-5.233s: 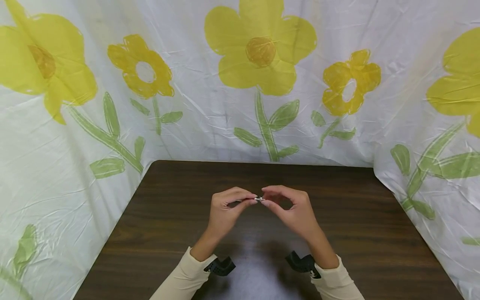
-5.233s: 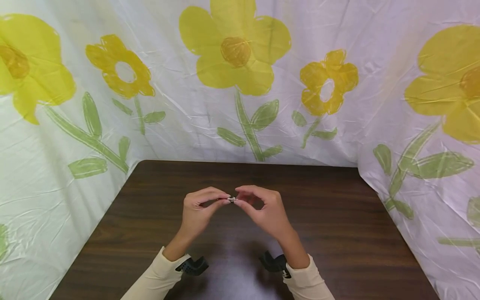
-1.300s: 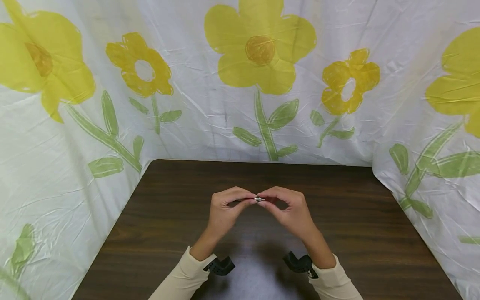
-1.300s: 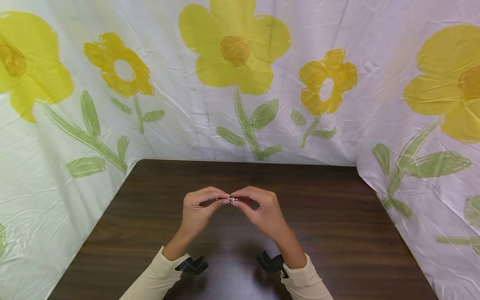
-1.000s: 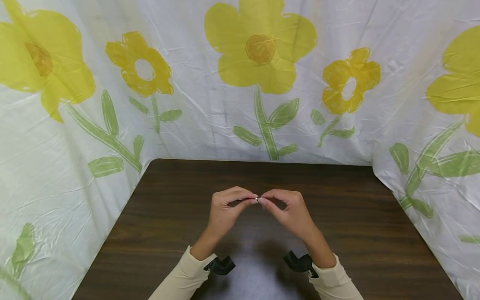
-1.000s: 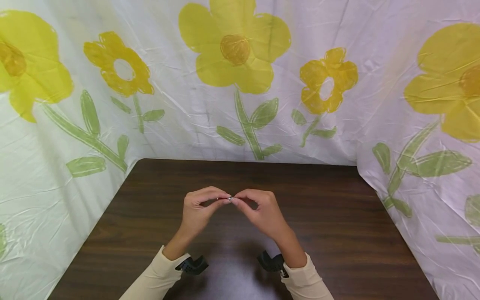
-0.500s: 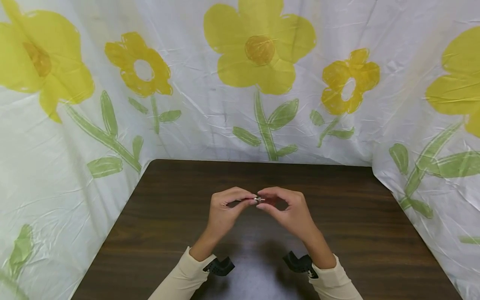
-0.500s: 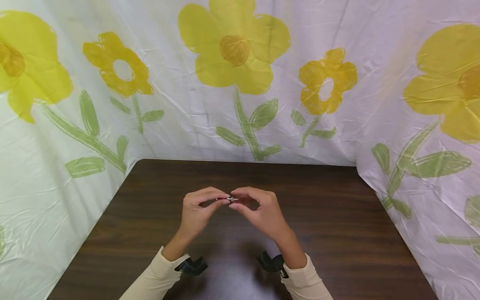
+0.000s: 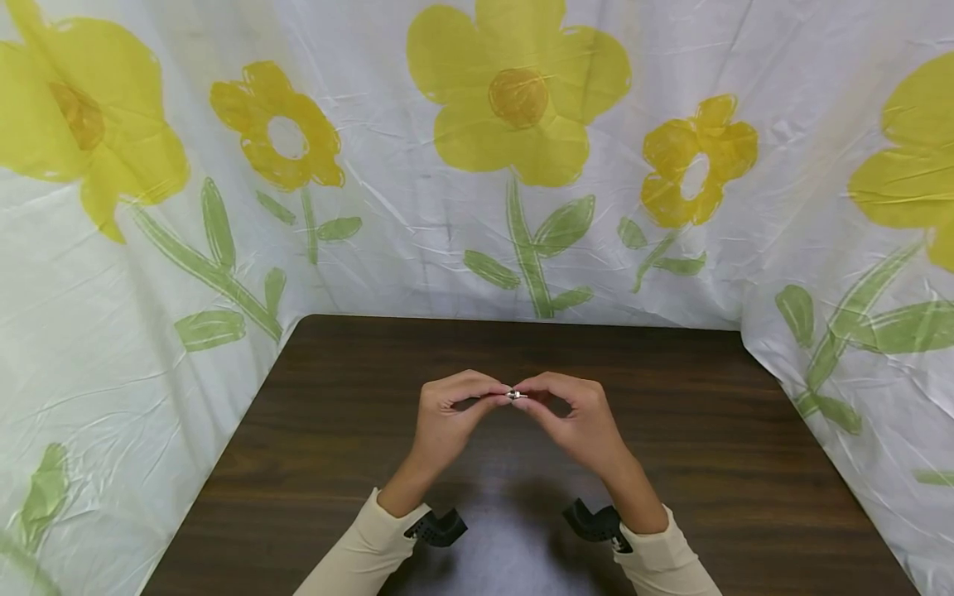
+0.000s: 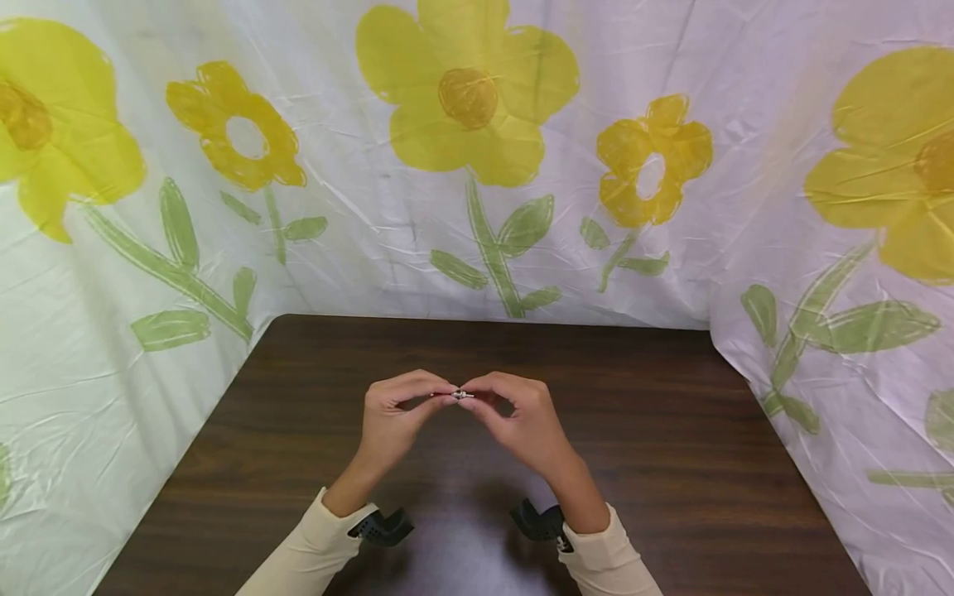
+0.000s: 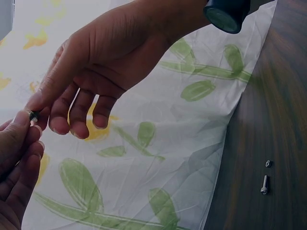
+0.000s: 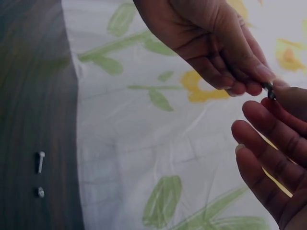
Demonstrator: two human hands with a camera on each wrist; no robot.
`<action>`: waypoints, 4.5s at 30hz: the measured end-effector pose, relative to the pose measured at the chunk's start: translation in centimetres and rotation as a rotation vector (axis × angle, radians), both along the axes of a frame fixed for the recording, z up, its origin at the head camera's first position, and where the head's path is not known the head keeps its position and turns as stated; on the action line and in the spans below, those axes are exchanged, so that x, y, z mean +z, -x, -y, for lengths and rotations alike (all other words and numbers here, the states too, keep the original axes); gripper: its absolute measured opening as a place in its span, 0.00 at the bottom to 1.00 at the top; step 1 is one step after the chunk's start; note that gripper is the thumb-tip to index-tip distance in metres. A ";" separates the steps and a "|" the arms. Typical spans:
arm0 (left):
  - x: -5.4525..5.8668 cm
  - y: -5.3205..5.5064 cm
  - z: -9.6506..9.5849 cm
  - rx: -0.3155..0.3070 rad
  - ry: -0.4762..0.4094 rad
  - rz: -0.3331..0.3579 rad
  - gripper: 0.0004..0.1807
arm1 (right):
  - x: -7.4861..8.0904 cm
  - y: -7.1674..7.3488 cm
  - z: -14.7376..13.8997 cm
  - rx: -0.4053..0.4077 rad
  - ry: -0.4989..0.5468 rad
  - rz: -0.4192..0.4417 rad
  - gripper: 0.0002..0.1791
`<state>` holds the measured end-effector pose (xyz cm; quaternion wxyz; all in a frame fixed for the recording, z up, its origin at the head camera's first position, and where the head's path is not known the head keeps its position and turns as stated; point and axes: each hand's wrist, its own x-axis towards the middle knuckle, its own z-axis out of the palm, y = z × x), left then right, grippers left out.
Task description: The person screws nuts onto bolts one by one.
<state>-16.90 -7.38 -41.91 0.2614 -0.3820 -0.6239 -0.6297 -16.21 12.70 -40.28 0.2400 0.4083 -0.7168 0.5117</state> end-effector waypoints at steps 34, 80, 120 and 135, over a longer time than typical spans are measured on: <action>0.0 0.1 0.1 0.017 -0.008 0.007 0.10 | 0.3 0.0 -0.2 0.012 0.049 -0.017 0.21; 0.1 0.4 0.1 0.080 -0.001 0.010 0.09 | 0.6 -0.3 -0.7 -0.071 -0.037 0.185 0.12; 3.2 -0.9 0.2 -0.070 0.145 0.045 0.14 | -0.3 -0.5 -0.4 -0.041 0.030 0.092 0.12; 1.4 -0.2 0.1 -0.014 0.191 0.113 0.07 | -0.3 -0.5 -0.4 -0.031 0.025 0.049 0.15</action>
